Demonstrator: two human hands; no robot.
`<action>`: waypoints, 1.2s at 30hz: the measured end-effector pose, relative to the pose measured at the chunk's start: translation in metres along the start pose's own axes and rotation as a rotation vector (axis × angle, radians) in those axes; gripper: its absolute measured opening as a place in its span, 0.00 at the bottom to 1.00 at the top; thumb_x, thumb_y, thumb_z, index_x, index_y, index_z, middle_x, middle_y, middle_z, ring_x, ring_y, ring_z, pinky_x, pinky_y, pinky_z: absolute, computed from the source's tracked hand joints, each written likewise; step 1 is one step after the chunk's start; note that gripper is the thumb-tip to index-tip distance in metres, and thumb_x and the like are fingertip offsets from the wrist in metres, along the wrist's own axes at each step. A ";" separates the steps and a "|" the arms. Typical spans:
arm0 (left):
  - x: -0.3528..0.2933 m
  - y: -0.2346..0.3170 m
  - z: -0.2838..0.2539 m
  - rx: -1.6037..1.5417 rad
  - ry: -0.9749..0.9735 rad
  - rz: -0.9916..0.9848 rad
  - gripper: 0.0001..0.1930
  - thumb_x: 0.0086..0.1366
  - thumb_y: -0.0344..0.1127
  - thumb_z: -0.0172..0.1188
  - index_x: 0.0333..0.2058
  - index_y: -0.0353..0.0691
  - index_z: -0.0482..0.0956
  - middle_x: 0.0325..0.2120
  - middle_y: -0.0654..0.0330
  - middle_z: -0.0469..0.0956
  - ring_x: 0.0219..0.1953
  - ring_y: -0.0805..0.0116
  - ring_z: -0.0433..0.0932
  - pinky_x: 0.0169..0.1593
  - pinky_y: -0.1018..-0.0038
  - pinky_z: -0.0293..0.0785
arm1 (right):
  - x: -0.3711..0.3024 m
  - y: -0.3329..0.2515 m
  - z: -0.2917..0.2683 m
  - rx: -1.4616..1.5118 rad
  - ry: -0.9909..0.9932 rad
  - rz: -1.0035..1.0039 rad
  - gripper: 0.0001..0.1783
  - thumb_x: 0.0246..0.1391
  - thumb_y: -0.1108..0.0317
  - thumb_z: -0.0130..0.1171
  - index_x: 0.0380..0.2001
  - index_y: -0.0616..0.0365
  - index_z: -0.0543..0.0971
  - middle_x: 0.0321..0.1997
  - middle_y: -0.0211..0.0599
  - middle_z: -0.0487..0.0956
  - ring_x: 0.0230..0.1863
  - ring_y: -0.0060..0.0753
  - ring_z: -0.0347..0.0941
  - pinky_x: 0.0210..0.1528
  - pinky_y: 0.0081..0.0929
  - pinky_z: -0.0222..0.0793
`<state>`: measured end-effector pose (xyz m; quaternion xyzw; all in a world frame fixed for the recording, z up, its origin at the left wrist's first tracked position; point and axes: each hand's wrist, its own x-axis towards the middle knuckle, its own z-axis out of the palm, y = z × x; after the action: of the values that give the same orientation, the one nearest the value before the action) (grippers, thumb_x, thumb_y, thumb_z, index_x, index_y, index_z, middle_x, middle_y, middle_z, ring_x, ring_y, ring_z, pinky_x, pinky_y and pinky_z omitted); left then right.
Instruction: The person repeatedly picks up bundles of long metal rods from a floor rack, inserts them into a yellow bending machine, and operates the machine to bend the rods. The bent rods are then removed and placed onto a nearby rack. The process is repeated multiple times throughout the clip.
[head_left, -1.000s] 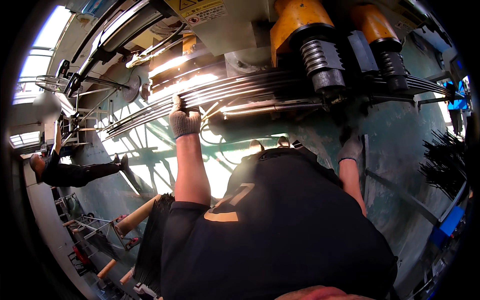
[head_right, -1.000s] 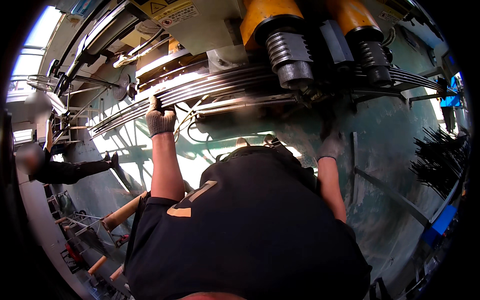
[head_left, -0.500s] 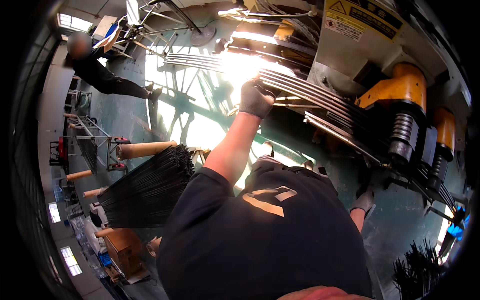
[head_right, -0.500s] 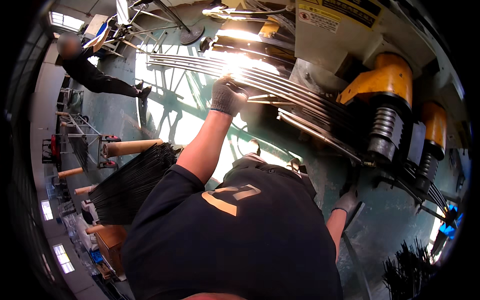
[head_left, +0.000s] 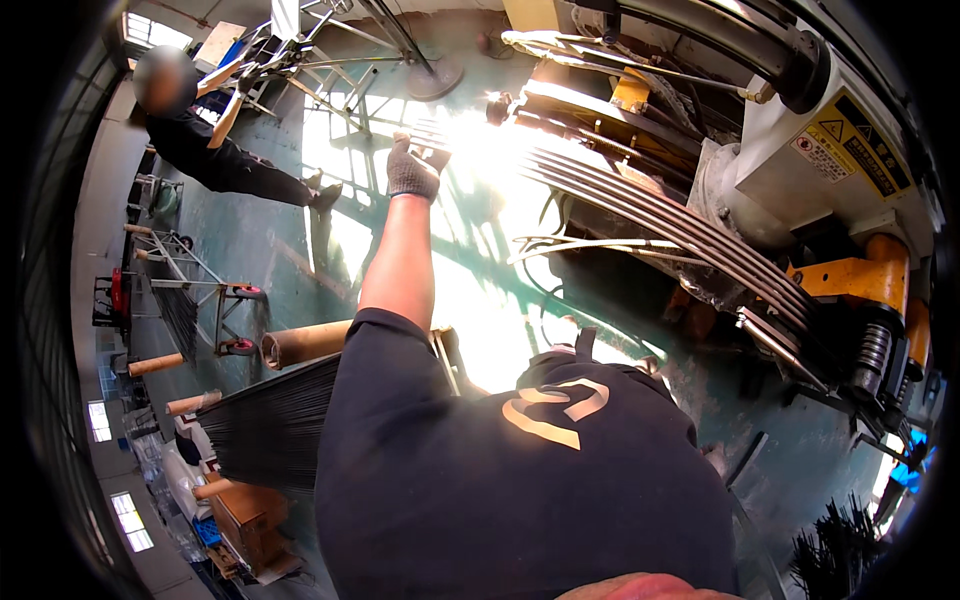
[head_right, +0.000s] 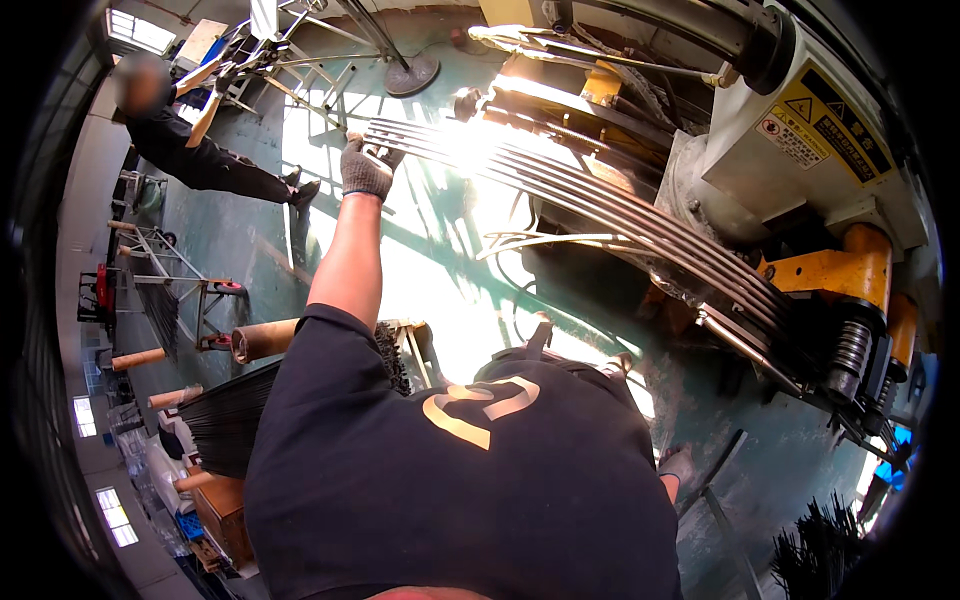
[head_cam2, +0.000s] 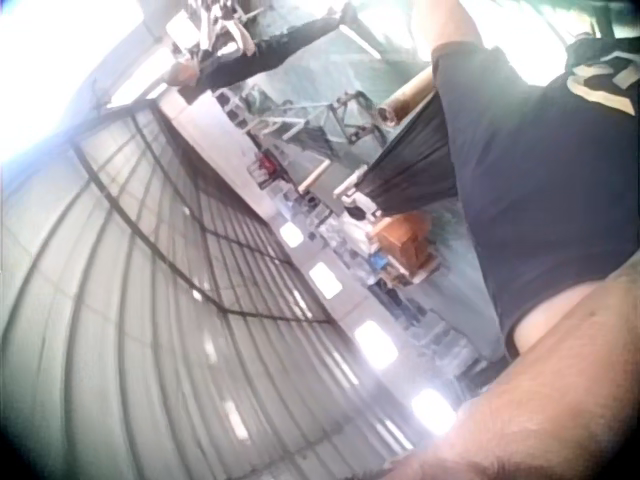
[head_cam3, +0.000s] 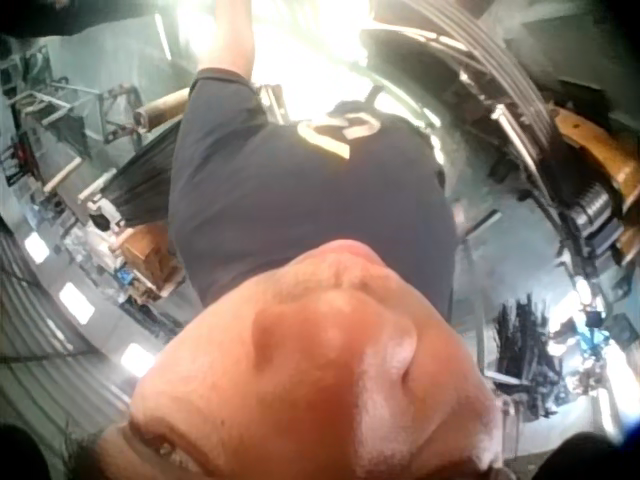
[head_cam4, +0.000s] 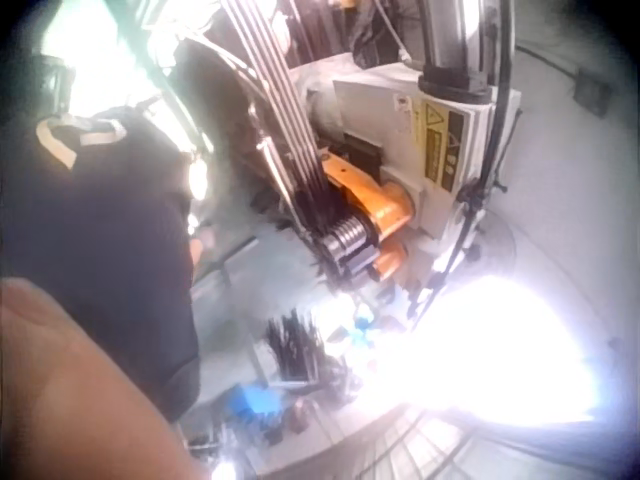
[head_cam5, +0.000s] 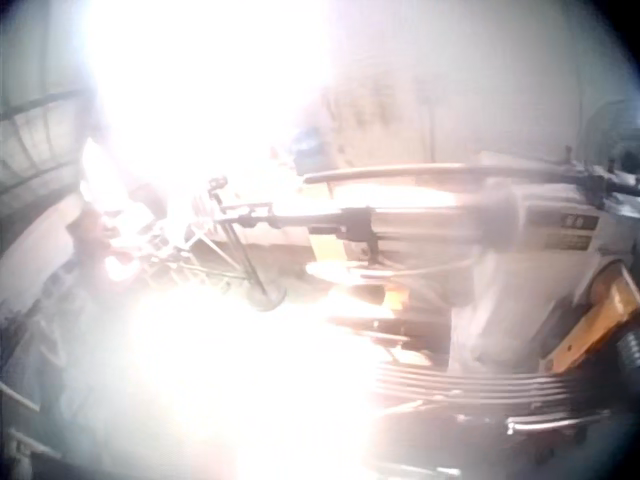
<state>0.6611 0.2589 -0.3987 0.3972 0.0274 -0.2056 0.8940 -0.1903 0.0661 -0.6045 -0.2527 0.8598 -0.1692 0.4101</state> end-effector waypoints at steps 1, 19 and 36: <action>0.000 0.001 0.003 0.076 -0.025 0.003 0.26 0.80 0.51 0.42 0.58 0.32 0.68 0.55 0.47 0.75 0.55 0.48 0.78 0.60 0.46 0.76 | -0.010 0.007 0.001 -0.147 -0.036 -0.095 0.22 0.63 0.51 0.56 0.24 0.58 0.80 0.24 0.32 0.77 0.21 0.28 0.69 0.21 0.29 0.63; 0.011 0.022 -0.009 0.138 -0.449 -0.305 0.32 0.78 0.58 0.41 0.64 0.35 0.65 0.61 0.44 0.73 0.63 0.44 0.72 0.66 0.43 0.68 | -0.046 -0.029 0.045 0.108 -0.140 -0.126 0.20 0.62 0.49 0.61 0.37 0.58 0.83 0.33 0.30 0.83 0.32 0.24 0.78 0.31 0.26 0.70; -0.057 -0.056 -0.009 -0.064 0.248 -0.060 0.34 0.74 0.60 0.46 0.58 0.29 0.67 0.59 0.38 0.71 0.66 0.41 0.66 0.70 0.41 0.62 | 0.093 -0.069 0.054 -1.357 -0.282 -1.020 0.12 0.59 0.57 0.55 0.35 0.52 0.81 0.38 0.44 0.85 0.37 0.50 0.82 0.39 0.43 0.76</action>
<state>0.5881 0.2515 -0.4324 0.3900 0.1561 -0.1804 0.8894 -0.1769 -0.0479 -0.6609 -0.8174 0.4973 0.2507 0.1474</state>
